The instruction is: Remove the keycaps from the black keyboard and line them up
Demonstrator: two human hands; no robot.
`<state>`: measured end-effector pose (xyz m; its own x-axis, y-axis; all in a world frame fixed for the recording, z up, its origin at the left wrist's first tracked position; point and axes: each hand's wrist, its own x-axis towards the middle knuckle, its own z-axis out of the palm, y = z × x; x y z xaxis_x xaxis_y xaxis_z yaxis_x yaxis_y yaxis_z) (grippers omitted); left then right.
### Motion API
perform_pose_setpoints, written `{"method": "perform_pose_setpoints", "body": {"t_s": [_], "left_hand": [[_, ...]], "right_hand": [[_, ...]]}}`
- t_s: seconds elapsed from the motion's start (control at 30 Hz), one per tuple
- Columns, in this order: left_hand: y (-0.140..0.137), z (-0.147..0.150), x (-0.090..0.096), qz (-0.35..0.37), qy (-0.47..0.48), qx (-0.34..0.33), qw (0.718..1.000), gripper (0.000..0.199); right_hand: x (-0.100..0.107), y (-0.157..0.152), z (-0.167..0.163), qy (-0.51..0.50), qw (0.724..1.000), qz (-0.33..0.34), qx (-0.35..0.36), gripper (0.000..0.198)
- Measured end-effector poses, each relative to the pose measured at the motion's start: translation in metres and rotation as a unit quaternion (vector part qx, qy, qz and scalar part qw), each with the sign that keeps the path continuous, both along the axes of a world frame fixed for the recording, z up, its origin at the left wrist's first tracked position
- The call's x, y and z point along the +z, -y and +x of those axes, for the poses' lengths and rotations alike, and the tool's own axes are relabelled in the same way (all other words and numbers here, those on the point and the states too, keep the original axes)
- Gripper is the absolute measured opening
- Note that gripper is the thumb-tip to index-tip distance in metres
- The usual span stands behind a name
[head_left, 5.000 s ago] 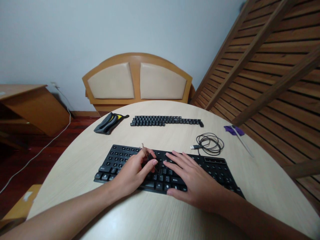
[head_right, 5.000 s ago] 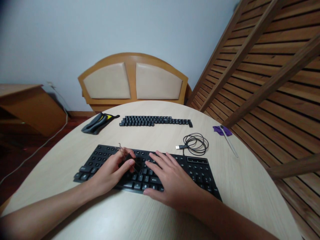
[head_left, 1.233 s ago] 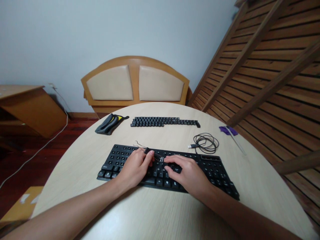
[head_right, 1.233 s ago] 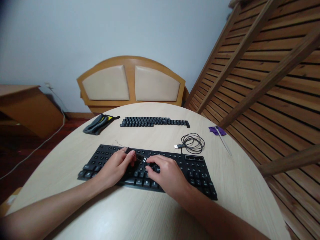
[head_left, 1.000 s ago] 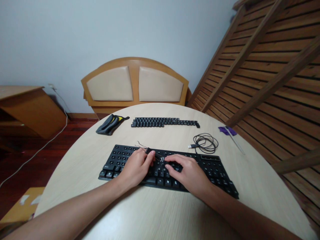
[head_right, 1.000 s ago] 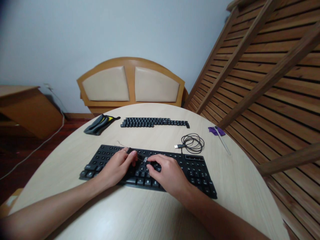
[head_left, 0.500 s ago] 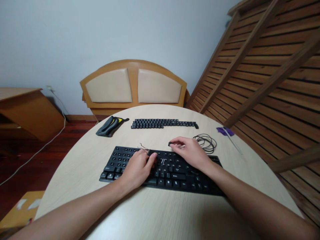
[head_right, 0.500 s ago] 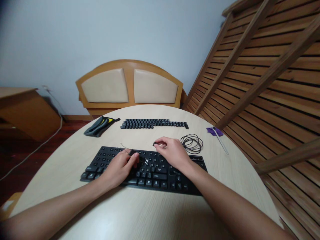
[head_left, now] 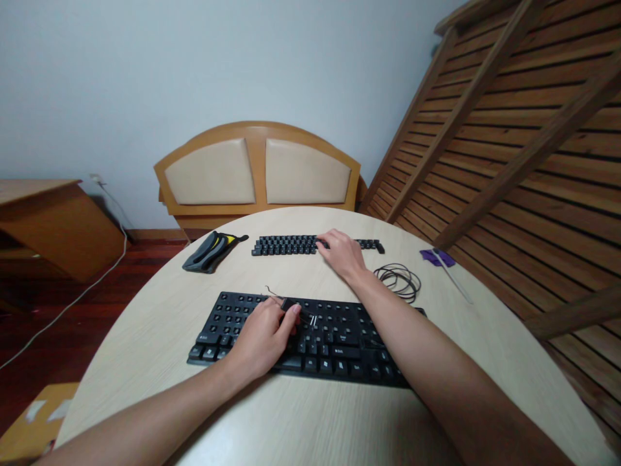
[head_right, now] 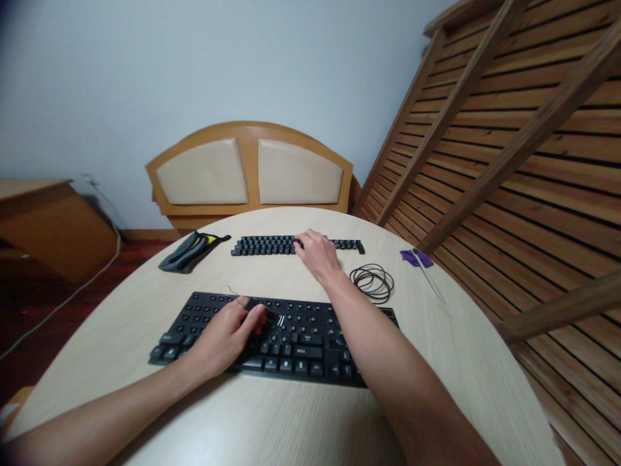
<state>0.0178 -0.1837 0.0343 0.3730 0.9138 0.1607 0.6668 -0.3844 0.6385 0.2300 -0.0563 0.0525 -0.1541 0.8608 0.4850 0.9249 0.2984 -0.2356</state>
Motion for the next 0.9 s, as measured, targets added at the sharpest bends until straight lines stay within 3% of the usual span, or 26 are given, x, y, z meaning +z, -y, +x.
{"method": "perform_pose_setpoints", "body": {"t_s": [0.13,0.4,0.9], "left_hand": [[0.001,0.0,0.001,0.004,-0.001,-0.006,1.0,0.05],[0.0,-0.001,0.0,0.009,0.005,-0.012,1.0,0.047],[0.001,-0.001,0.0,0.007,0.003,-0.013,1.0,0.047]], "right_hand": [[-0.015,-0.002,0.005,-0.007,1.0,-0.02,-0.004,0.025],[-0.026,-0.011,0.013,0.003,0.997,-0.073,-0.005,0.024],[-0.03,-0.014,0.012,0.01,0.995,-0.1,-0.012,0.024]]}}
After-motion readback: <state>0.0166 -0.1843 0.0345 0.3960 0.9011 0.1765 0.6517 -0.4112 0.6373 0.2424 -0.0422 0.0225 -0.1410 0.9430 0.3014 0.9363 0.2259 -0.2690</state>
